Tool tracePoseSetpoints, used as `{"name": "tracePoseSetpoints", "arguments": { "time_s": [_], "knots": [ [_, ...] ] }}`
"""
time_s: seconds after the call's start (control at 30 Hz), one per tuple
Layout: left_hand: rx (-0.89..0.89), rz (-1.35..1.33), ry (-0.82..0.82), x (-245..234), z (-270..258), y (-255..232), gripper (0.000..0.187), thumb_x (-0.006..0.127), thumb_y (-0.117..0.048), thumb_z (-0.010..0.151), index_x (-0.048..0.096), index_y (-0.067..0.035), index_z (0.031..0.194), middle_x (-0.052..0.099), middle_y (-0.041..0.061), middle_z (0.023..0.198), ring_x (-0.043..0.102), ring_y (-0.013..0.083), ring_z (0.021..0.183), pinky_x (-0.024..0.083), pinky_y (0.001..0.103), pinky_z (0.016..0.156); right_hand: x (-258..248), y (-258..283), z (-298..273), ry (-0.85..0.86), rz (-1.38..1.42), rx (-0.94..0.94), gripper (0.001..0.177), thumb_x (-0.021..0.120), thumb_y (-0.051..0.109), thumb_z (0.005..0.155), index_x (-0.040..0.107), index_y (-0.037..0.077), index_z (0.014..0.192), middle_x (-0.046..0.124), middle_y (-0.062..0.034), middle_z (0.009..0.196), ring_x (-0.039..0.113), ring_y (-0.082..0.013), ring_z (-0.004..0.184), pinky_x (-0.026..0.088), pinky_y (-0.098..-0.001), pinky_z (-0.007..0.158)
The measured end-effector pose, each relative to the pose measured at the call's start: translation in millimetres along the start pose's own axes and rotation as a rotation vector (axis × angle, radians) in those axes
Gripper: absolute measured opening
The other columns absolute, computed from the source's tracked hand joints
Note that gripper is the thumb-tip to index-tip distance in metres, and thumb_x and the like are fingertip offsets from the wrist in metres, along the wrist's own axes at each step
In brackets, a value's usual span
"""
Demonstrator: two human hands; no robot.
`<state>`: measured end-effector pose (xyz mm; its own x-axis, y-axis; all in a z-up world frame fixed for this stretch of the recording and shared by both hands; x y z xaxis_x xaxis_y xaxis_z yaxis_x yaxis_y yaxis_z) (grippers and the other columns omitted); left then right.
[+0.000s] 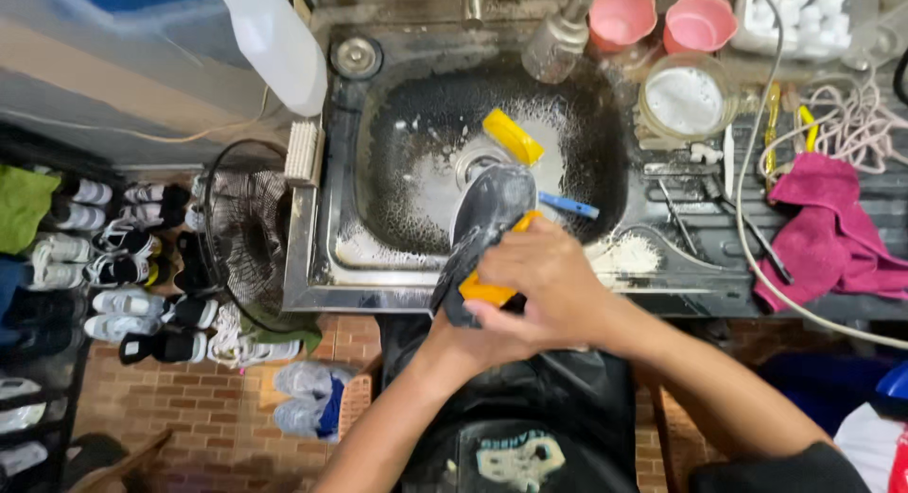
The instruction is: The person scrubs a black and white sneaker in a sink using a yellow brush and a blue toothbrush. They rinse the shoe under running water, wipe it with a pink cloth, and continue scrubbing the sole and upper parts.
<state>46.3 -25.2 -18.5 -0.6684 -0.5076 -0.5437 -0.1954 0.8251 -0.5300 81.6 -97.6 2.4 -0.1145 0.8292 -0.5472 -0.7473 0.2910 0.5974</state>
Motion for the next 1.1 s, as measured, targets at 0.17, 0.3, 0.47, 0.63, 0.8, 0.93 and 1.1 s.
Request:
{"name": "tracePoseSetpoints", "arguments": {
  "time_s": [0.17,0.3,0.47,0.63,0.8,0.93,1.1],
  "knots": [
    [-0.013,-0.021,-0.029,11.0,-9.6,11.9,0.112,0.050,-0.073,0.041,0.026,-0.009,0.130,0.031,0.011,0.132,0.025,0.0231,0.124,0.018,0.035,0.102,-35.7,-102.4,-0.9,-0.036,-0.323,0.420,0.032,0.057,0.041,0.087,0.052,0.012,0.073,0.049,-0.0088,0.056,0.054,-0.0342,0.061,0.040,-0.0355,0.060],
    [0.009,-0.011,-0.110,13.2,-17.0,17.4,0.111,0.051,-0.073,0.043,0.024,-0.009,0.130,0.029,0.011,0.132,0.024,0.0232,0.124,0.017,0.035,0.102,-6.1,-104.3,-11.7,0.071,-0.227,0.728,0.034,0.051,0.039,0.085,0.057,0.006,0.084,0.056,-0.0244,0.066,0.055,-0.0442,0.073,0.038,-0.0485,0.063],
    [0.009,-0.011,-0.159,19.0,-18.1,21.5,0.111,0.055,-0.072,0.047,0.020,-0.008,0.131,0.026,0.011,0.134,0.021,0.0233,0.125,0.015,0.035,0.101,42.3,-87.9,-22.4,0.664,-0.062,0.834,0.045,0.046,0.016,0.075,0.043,-0.001,0.116,0.052,-0.0313,0.102,0.047,-0.0481,0.100,0.037,-0.0529,0.087],
    [0.043,-0.013,-0.216,19.0,-20.3,28.4,0.110,0.057,-0.071,0.050,0.017,-0.008,0.131,0.023,0.011,0.135,0.019,0.0235,0.126,0.014,0.035,0.101,23.9,-99.5,-22.4,0.465,-0.054,0.805,0.031,0.040,0.030,0.084,0.054,0.007,0.101,0.059,-0.0221,0.091,0.054,-0.0401,0.093,0.043,-0.0479,0.078],
    [0.076,-0.016,-0.235,25.8,-16.0,29.3,0.111,0.060,-0.070,0.053,0.014,-0.007,0.132,0.021,0.011,0.136,0.016,0.0236,0.126,0.013,0.035,0.101,6.4,-65.0,-21.6,0.197,0.495,0.676,0.029,0.045,0.020,0.084,0.044,0.008,0.110,0.058,-0.0184,0.093,0.056,-0.0225,0.080,0.049,-0.0404,0.072],
    [0.327,0.054,-0.183,17.9,-33.7,5.2,0.094,0.062,-0.064,0.058,0.028,-0.007,0.124,0.034,0.014,0.127,0.030,0.0294,0.115,0.024,0.037,0.091,-24.3,-65.4,-25.7,-0.033,0.427,0.637,0.022,0.058,0.019,0.079,0.047,0.012,0.097,0.042,0.0070,0.071,0.034,-0.0005,0.057,0.028,-0.0151,0.051],
    [1.370,-0.312,-0.302,-12.0,-72.9,-6.1,0.018,0.059,-0.015,0.075,0.062,-0.002,0.087,0.066,0.011,0.087,0.068,0.0204,0.080,0.055,0.027,0.075,-71.4,-59.8,-42.6,-0.214,0.622,0.578,0.018,0.053,0.015,0.083,0.046,0.008,0.098,0.050,0.0043,0.081,0.045,-0.0016,0.072,0.037,-0.0147,0.065]
  ]
}}
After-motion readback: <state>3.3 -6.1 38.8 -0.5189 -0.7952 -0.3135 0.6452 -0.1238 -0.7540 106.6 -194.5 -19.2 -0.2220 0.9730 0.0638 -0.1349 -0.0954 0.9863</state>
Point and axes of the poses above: each hand's wrist, its own z-axis towards the middle knuckle, its own x-axis out of the palm, y = z × x, the point moved 5 cm from there along z, towards the middle knuckle
